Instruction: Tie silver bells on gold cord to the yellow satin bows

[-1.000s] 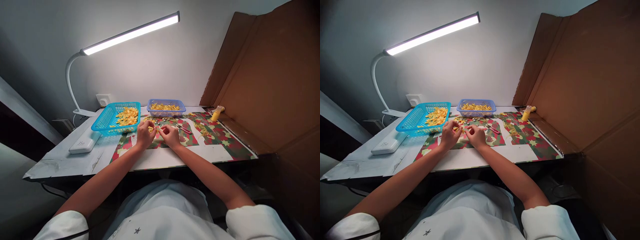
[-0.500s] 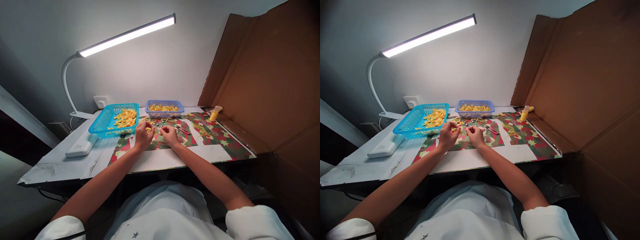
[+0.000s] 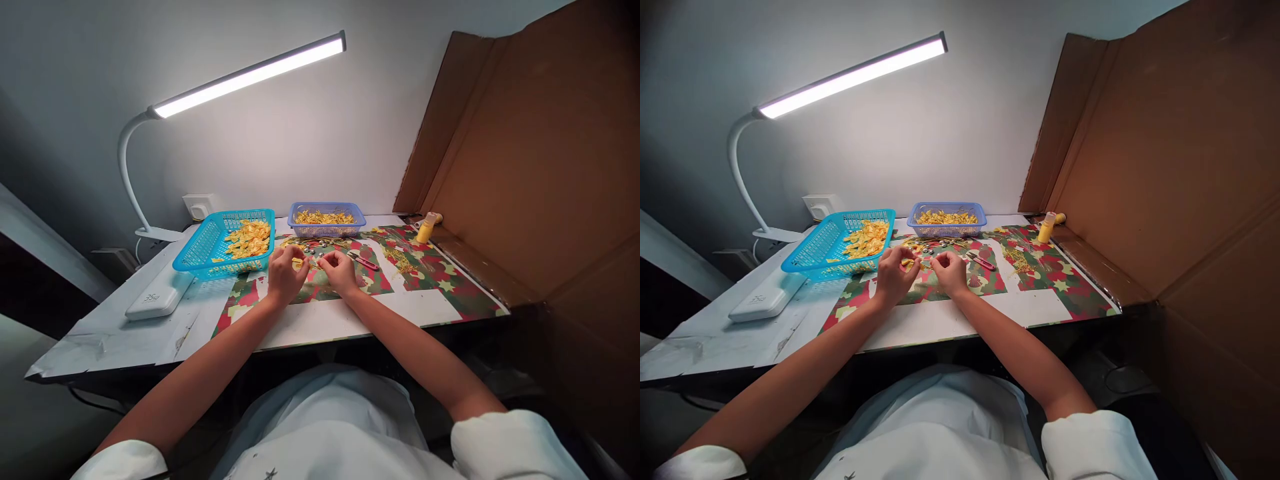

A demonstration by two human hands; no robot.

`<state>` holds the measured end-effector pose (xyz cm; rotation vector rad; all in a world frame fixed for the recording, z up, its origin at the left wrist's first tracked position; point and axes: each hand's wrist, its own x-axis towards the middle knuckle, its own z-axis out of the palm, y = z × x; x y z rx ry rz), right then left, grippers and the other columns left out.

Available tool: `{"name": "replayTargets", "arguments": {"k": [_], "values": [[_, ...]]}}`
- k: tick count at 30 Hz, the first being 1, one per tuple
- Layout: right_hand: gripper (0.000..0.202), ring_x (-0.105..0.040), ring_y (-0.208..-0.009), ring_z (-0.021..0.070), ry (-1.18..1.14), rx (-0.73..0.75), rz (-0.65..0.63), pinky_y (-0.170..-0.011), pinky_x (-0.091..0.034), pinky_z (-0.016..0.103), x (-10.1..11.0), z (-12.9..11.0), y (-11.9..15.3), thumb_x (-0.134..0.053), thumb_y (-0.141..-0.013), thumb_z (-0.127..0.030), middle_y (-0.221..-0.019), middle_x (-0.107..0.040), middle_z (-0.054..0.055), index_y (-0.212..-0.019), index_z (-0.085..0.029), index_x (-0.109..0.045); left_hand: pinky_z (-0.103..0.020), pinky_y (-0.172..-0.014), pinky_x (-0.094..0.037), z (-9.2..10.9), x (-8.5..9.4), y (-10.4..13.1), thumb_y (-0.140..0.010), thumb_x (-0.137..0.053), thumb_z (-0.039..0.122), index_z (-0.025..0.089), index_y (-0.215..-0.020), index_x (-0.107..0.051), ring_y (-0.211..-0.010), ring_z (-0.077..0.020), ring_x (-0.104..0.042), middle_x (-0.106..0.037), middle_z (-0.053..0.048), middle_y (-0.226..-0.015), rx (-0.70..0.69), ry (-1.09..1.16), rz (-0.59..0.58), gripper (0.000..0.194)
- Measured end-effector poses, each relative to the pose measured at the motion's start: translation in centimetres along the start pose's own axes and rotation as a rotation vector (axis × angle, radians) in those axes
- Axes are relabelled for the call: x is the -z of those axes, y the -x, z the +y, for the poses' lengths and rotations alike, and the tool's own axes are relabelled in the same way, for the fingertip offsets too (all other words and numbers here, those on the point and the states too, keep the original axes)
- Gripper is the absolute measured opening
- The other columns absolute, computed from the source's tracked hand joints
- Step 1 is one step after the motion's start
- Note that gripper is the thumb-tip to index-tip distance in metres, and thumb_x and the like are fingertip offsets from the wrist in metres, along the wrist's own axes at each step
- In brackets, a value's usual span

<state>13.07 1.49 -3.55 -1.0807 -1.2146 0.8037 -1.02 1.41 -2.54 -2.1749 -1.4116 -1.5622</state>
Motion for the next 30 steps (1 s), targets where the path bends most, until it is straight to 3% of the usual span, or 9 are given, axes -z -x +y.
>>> {"name": "replayTargets", "arguments": {"k": [8,19,30], "values": [[0.015,-0.057,-0.058,0.0152,-0.024,-0.009,-0.03,-0.058,-0.047,0.028,0.25,-0.18,-0.12,-0.064,-0.063,-0.033,-0.059,-0.061,0.0,-0.062,-0.02,-0.056,-0.035,-0.074,-0.045,0.11,0.24,-0.11,-0.078,-0.062,0.024,0.022,-0.078,-0.053,-0.079,-0.0221,-0.056,-0.065,-0.002,-0.074,0.04,0.116,-0.052,0.009],[0.013,-0.062,-0.061,0.0159,-0.09,-0.081,-0.061,-0.062,-0.05,0.028,0.04,0.22,-0.37,-0.066,-0.062,-0.03,-0.061,-0.064,0.0,-0.063,-0.02,-0.058,-0.031,-0.068,-0.045,0.24,0.46,-0.43,-0.076,-0.062,0.026,0.021,-0.077,-0.054,-0.075,-0.0187,-0.059,-0.065,-0.001,-0.077,0.195,0.222,-0.085,0.01],[0.014,-0.065,-0.065,0.0173,-0.081,-0.089,-0.062,-0.063,-0.05,0.028,-0.04,0.5,-0.55,-0.063,-0.066,-0.031,-0.064,-0.068,0.003,-0.061,-0.02,-0.057,-0.032,-0.072,-0.044,0.18,0.33,-0.32,-0.076,-0.062,0.024,0.022,-0.074,-0.052,-0.077,-0.0197,-0.058,-0.063,-0.001,-0.074,0.14,0.189,-0.064,0.01]]}}
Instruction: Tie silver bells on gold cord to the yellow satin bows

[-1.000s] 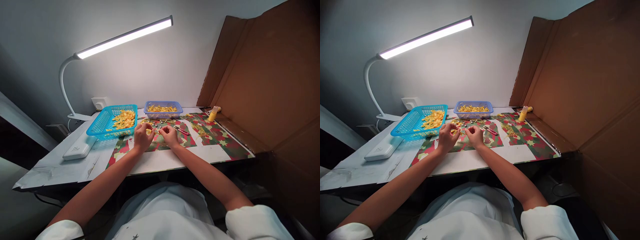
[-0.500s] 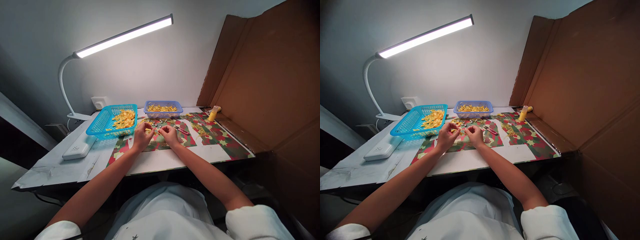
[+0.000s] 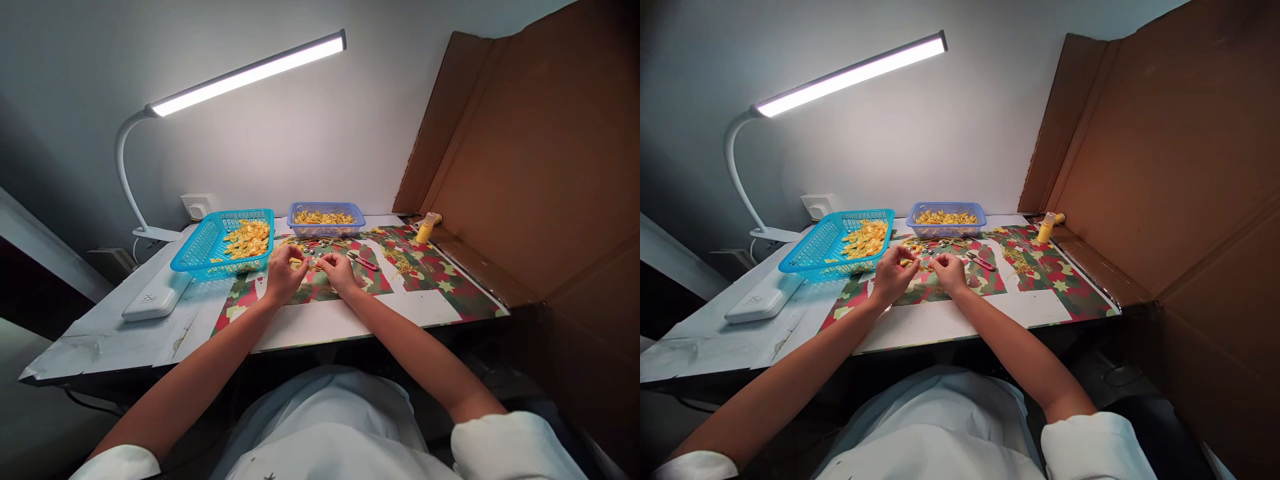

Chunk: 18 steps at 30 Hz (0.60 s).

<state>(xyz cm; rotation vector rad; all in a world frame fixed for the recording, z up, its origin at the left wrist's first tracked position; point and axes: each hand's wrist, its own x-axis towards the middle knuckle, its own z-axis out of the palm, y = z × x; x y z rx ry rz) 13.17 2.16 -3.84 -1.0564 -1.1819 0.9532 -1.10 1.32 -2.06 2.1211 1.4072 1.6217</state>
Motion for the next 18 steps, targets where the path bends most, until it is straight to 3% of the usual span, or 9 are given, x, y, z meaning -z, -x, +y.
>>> {"name": "replayTargets", "arguments": {"k": [6,12,18], "values": [[0.015,-0.064,-0.065,0.0169,0.039,0.046,0.015,-0.067,-0.05,0.03,-0.05,0.05,0.31,-0.063,-0.068,-0.033,-0.066,-0.067,0.002,-0.065,-0.02,-0.057,-0.033,-0.075,-0.045,0.1,0.19,-0.06,-0.074,-0.061,0.02,0.022,-0.073,-0.05,-0.078,-0.0203,-0.056,-0.064,-0.001,-0.072,-0.06,-0.044,-0.023,0.011],[0.016,-0.063,-0.063,0.0157,0.005,0.104,0.011,-0.064,-0.05,0.029,-0.08,0.09,0.38,-0.062,-0.068,-0.035,-0.066,-0.066,0.001,-0.067,-0.02,-0.055,-0.031,-0.072,-0.046,0.24,0.48,-0.24,-0.072,-0.058,0.02,0.022,-0.074,-0.052,-0.075,-0.0184,-0.059,-0.064,-0.001,-0.075,-0.004,0.045,-0.157,0.006],[0.016,-0.062,-0.062,0.0159,0.013,0.066,-0.019,-0.061,-0.05,0.028,0.0,0.06,0.16,-0.064,-0.066,-0.034,-0.062,-0.064,0.0,-0.065,-0.021,-0.054,-0.034,-0.076,-0.046,0.17,0.51,-0.22,-0.071,-0.057,0.021,0.021,-0.073,-0.053,-0.078,-0.0197,-0.059,-0.065,-0.002,-0.077,0.05,0.024,-0.128,0.005]]}}
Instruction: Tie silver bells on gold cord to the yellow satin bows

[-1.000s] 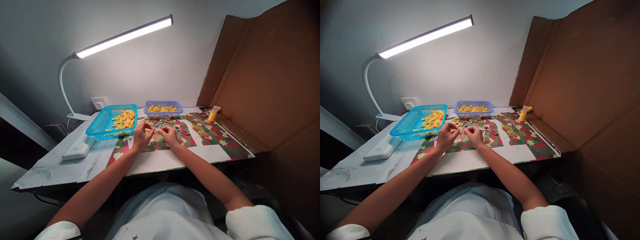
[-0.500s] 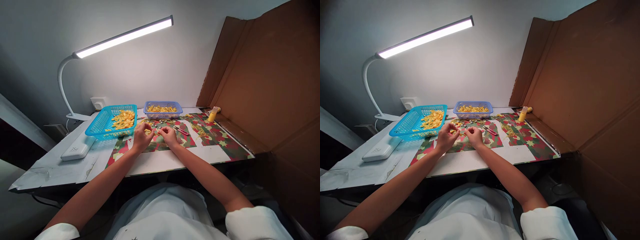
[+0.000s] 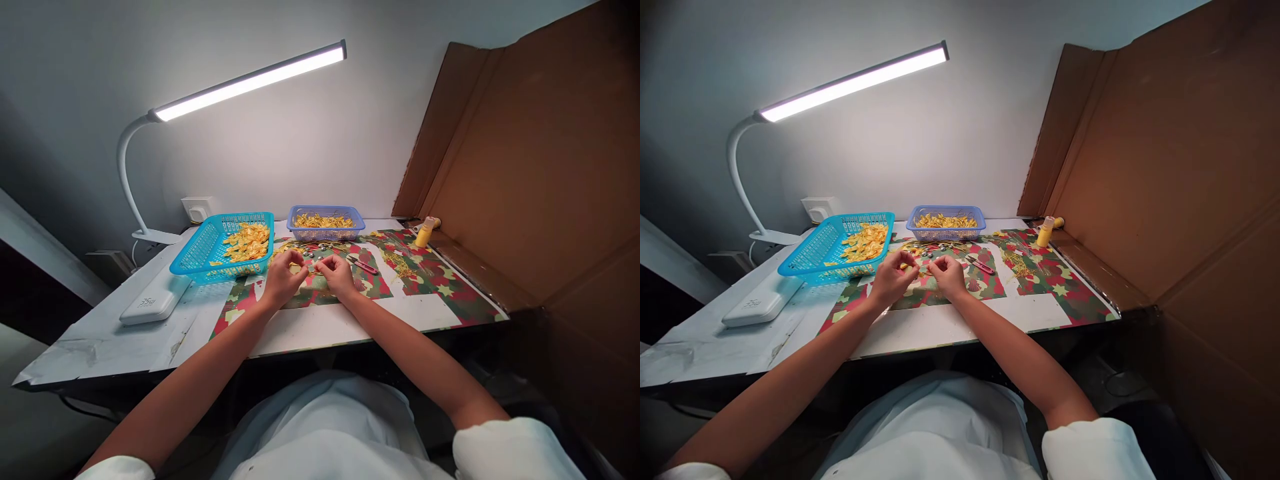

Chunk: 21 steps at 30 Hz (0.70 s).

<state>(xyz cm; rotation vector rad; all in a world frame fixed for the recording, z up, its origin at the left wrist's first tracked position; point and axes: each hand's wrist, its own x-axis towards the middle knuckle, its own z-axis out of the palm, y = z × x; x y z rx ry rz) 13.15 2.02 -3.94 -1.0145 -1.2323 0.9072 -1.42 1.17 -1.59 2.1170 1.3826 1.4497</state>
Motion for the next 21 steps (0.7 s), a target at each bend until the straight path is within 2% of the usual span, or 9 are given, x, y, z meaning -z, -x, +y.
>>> {"name": "replayTargets", "arguments": {"k": [3,6,10,14,18,21], "values": [[0.016,-0.06,-0.06,0.0152,0.016,0.006,-0.015,-0.059,-0.048,0.028,0.15,0.07,-0.01,-0.064,-0.065,-0.033,-0.062,-0.063,0.0,-0.065,-0.021,-0.055,-0.035,-0.078,-0.044,0.05,0.12,0.0,-0.07,-0.057,0.021,0.021,-0.072,-0.055,-0.08,-0.0209,-0.058,-0.066,-0.002,-0.077,0.017,-0.016,-0.022,0.003],[0.016,-0.058,-0.06,0.0147,0.054,0.051,-0.056,-0.059,-0.047,0.028,0.38,0.07,0.13,-0.063,-0.067,-0.034,-0.063,-0.062,0.0,-0.067,-0.021,-0.055,-0.034,-0.076,-0.044,0.03,0.32,-0.24,-0.067,-0.057,0.02,0.02,-0.071,-0.06,-0.077,-0.0208,-0.059,-0.068,-0.002,-0.075,0.047,-0.008,-0.1,0.005],[0.013,-0.056,-0.059,0.0137,0.169,0.141,-0.088,-0.059,-0.045,0.027,0.63,-0.18,0.37,-0.06,-0.072,-0.032,-0.063,-0.061,-0.001,-0.067,-0.021,-0.055,-0.027,-0.061,-0.042,-0.08,0.66,-0.75,-0.069,-0.059,0.03,0.019,-0.064,-0.068,-0.06,-0.0161,-0.057,-0.068,0.0,-0.063,0.09,0.04,-0.275,0.015],[0.013,-0.057,-0.061,0.014,0.226,0.208,-0.128,-0.062,-0.046,0.028,0.78,-0.59,0.49,-0.059,-0.074,-0.029,-0.064,-0.062,-0.001,-0.066,-0.02,-0.055,-0.022,-0.045,-0.032,-0.14,0.93,-0.94,-0.071,-0.061,0.043,0.018,-0.06,-0.07,-0.046,-0.0112,-0.046,-0.059,0.002,-0.05,0.134,0.101,-0.39,0.029],[0.012,-0.058,-0.063,0.0142,0.262,0.202,-0.108,-0.063,-0.047,0.027,0.8,-0.83,0.49,-0.059,-0.074,-0.028,-0.065,-0.063,-0.001,-0.065,-0.021,-0.055,-0.022,-0.039,-0.025,-0.39,0.97,-0.88,-0.071,-0.062,0.049,0.017,-0.062,-0.071,-0.04,-0.0092,-0.039,-0.053,0.003,-0.044,0.191,0.149,-0.399,0.034],[0.012,-0.059,-0.063,0.0145,0.241,0.169,-0.09,-0.063,-0.047,0.028,0.74,-0.76,0.45,-0.06,-0.073,-0.03,-0.066,-0.064,0.0,-0.067,-0.02,-0.058,-0.022,-0.038,-0.024,-0.62,0.87,-0.79,-0.07,-0.063,0.049,0.016,-0.067,-0.073,-0.04,-0.0092,-0.04,-0.055,0.002,-0.048,0.23,0.165,-0.361,0.034]]}}
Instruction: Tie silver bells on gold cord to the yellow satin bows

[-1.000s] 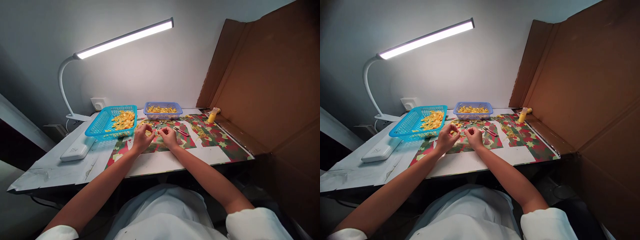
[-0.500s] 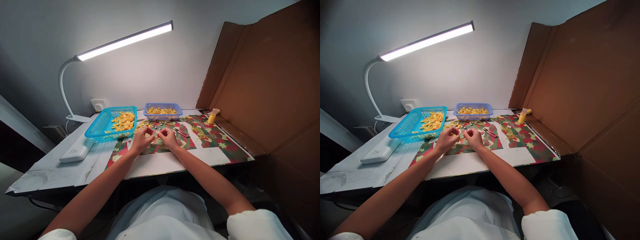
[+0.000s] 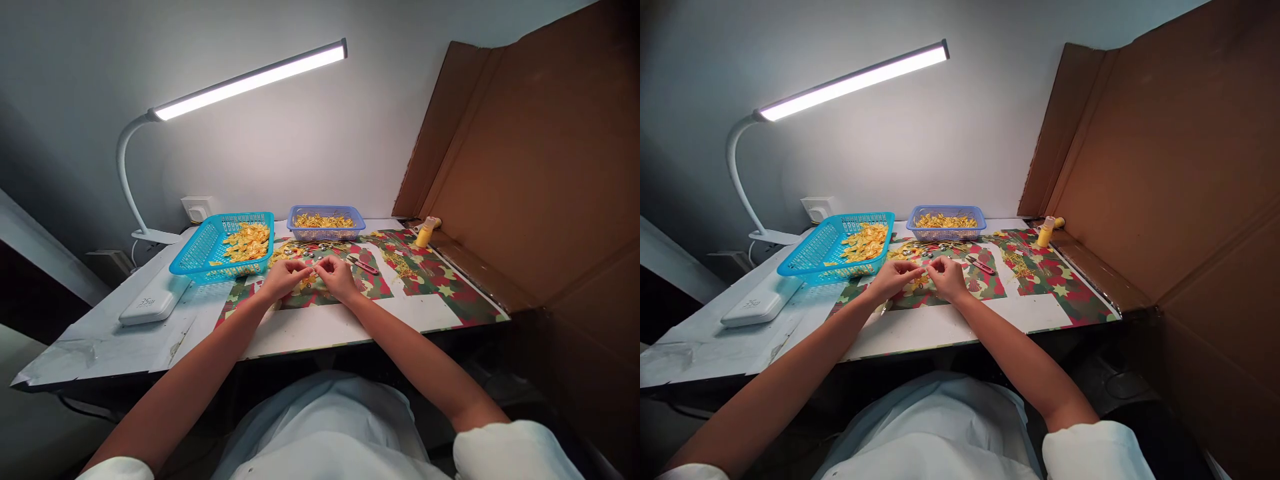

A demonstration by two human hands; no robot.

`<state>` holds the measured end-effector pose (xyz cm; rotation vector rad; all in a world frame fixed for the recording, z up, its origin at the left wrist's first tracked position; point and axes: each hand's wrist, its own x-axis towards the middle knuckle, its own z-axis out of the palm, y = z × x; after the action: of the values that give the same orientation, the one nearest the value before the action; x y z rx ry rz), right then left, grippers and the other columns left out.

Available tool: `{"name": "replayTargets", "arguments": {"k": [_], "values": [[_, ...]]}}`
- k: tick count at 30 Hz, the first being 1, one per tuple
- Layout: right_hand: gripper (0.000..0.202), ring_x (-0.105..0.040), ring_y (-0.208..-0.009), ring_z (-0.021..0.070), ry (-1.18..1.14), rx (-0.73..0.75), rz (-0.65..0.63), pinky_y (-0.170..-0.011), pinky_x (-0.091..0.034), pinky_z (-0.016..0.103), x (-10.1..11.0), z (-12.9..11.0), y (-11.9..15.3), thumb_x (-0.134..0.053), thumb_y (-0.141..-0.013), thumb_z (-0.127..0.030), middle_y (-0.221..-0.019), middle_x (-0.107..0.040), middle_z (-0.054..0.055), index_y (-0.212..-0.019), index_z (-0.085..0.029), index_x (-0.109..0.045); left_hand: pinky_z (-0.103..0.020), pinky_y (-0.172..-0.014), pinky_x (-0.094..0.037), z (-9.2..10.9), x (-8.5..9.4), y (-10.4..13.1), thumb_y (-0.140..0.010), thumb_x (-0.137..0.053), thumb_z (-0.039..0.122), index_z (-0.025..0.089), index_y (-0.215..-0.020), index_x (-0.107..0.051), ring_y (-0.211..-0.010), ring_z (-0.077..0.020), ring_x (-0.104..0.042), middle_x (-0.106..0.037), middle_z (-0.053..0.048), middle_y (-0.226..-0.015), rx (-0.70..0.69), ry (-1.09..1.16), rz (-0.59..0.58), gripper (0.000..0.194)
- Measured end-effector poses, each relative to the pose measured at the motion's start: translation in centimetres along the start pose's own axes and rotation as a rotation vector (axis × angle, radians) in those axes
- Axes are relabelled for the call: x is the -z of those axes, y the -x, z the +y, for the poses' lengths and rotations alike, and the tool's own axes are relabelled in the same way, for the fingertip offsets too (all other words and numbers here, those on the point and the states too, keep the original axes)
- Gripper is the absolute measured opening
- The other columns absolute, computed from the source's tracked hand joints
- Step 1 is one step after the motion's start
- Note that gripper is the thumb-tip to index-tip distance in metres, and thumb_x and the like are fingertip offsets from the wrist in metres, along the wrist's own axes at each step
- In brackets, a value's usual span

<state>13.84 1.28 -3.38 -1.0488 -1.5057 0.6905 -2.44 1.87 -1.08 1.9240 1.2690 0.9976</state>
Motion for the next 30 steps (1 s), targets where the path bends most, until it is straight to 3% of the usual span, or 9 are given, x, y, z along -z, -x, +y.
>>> {"name": "replayTargets", "arguments": {"k": [4,9,13,19,30], "values": [[0.015,-0.06,-0.062,0.0153,-0.063,-0.059,-0.002,-0.062,-0.047,0.028,-0.2,0.2,-0.1,-0.061,-0.073,-0.033,-0.067,-0.065,0.001,-0.068,-0.02,-0.059,-0.023,-0.039,-0.025,0.0,-0.1,0.1,-0.07,-0.064,0.049,0.017,-0.071,-0.075,-0.039,-0.0097,-0.039,-0.053,0.003,-0.046,0.031,0.017,0.047,0.034],[0.018,-0.063,-0.061,0.017,-0.175,-0.157,0.002,-0.059,-0.047,0.028,-0.3,0.4,-0.3,-0.066,-0.068,-0.036,-0.061,-0.064,0.0,-0.066,-0.02,-0.058,-0.023,-0.044,-0.03,0.4,-0.1,0.1,-0.067,-0.066,0.045,0.017,-0.063,-0.072,-0.045,-0.0105,-0.044,-0.059,0.001,-0.051,0.027,0.023,0.088,0.029],[0.016,-0.065,-0.062,0.0179,-0.244,-0.205,-0.019,-0.059,-0.049,0.028,-0.4,0.7,-0.4,-0.067,-0.066,-0.032,-0.061,-0.066,0.0,-0.065,-0.02,-0.058,-0.023,-0.044,-0.03,0.5,-0.3,0.2,-0.067,-0.064,0.041,0.017,-0.06,-0.068,-0.043,-0.0099,-0.043,-0.055,0.003,-0.048,0.044,0.016,0.109,0.025],[0.015,-0.062,-0.06,0.0148,-0.269,-0.21,-0.041,-0.062,-0.048,0.027,-0.5,1.0,-0.5,-0.066,-0.066,-0.031,-0.061,-0.063,-0.001,-0.065,-0.019,-0.057,-0.021,-0.038,-0.026,0.8,-0.5,0.6,-0.07,-0.059,0.039,0.017,-0.062,-0.063,-0.032,-0.0085,-0.037,-0.042,0.007,-0.038,0.085,-0.008,0.113,0.023],[0.011,-0.061,-0.066,0.0152,-0.173,-0.155,-0.063,-0.066,-0.047,0.028,-0.4,1.3,-0.5,-0.06,-0.071,-0.029,-0.066,-0.063,-0.001,-0.068,-0.02,-0.055,-0.021,-0.046,-0.029,1.0,0.0,0.3,-0.061,-0.056,0.029,0.016,-0.049,-0.057,-0.046,-0.0093,-0.041,-0.049,0.003,-0.047,0.025,-0.067,0.13,0.018]]}}
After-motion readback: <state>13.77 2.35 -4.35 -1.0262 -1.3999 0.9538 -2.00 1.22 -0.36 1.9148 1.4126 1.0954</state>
